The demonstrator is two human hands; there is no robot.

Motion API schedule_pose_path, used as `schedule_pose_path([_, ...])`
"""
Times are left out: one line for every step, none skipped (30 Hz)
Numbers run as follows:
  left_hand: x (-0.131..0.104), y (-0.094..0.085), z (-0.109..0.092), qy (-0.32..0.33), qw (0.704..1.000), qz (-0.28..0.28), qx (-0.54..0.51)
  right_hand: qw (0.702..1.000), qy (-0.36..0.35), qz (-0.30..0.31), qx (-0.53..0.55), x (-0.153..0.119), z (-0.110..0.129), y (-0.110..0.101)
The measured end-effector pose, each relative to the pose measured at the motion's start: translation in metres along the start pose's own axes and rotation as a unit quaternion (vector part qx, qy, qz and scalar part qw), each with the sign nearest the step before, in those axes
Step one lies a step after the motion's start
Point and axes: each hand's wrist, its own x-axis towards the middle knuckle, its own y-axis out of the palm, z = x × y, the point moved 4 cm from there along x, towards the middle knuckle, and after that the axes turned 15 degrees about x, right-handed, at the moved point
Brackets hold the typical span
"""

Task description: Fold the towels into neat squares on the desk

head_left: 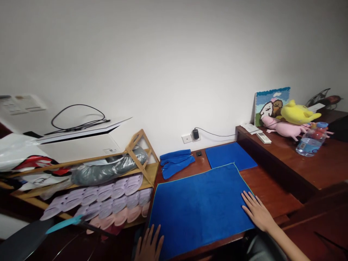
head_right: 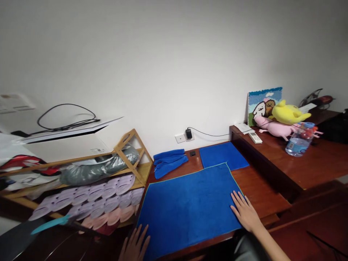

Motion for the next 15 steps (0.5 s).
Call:
schedule_pose_path([0.017, -0.006, -0.004, 0.0, 1.0, -0.012, -0.008, 1.0, 0.005, -0.001, 0.014, 0.009, -0.001, -0.004])
schedule_pose_path([0.037, -0.014, -0.011, -0.005, 1.0, -0.022, -0.021, 0.999, 0.012, -0.004, 0.031, 0.021, -0.002, -0.009])
schedule_pose_path([0.061, -0.022, -0.021, -0.004, 0.999, -0.028, -0.039, 0.998, 0.021, -0.012, 0.05, 0.036, -0.003, -0.015])
schedule_pose_path([0.086, -0.031, -0.035, 0.003, 0.998, -0.03, -0.062, 0.997, 0.033, -0.026, 0.071, 0.054, -0.004, -0.022])
schedule_pose_path([0.112, -0.04, -0.051, 0.015, 0.996, -0.026, -0.084, 0.993, 0.05, -0.046, 0.096, 0.074, -0.007, -0.03])
schedule_pose_path([0.138, -0.047, -0.068, 0.033, 0.994, -0.014, -0.103, 0.988, 0.071, -0.067, 0.122, 0.094, -0.011, -0.037])
schedule_pose_path([0.161, -0.053, -0.086, 0.054, 0.992, 0.003, -0.117, 0.981, 0.094, -0.087, 0.145, 0.115, -0.017, -0.043])
schedule_pose_path([0.182, -0.056, -0.102, 0.067, 0.99, 0.021, -0.124, 0.974, 0.115, -0.103, 0.164, 0.135, -0.023, -0.049])
schedule_pose_path([0.199, -0.058, -0.116, 0.074, 0.989, 0.04, -0.126, 0.968, 0.133, -0.113, 0.179, 0.155, -0.029, -0.052])
schedule_pose_path([0.213, -0.056, -0.127, 0.073, 0.988, 0.057, -0.123, 0.964, 0.146, -0.118, 0.188, 0.172, -0.035, -0.055])
schedule_pose_path([0.224, -0.053, -0.135, 0.065, 0.988, 0.069, -0.119, 0.962, 0.155, -0.118, 0.193, 0.188, -0.04, -0.056])
schedule_pose_path([0.231, -0.049, -0.14, 0.054, 0.989, 0.073, -0.113, 0.96, 0.162, -0.116, 0.197, 0.202, -0.045, -0.056])
schedule_pose_path([0.236, -0.044, -0.144, 0.043, 0.991, 0.069, -0.108, 0.958, 0.168, -0.112, 0.204, 0.214, -0.05, -0.055])
schedule_pose_path([0.238, -0.039, -0.146, 0.034, 0.992, 0.06, -0.104, 0.956, 0.173, -0.108, 0.211, 0.223, -0.054, -0.053])
schedule_pose_path([0.239, -0.035, -0.147, 0.028, 0.993, 0.046, -0.102, 0.954, 0.177, -0.102, 0.218, 0.23, -0.058, -0.051])
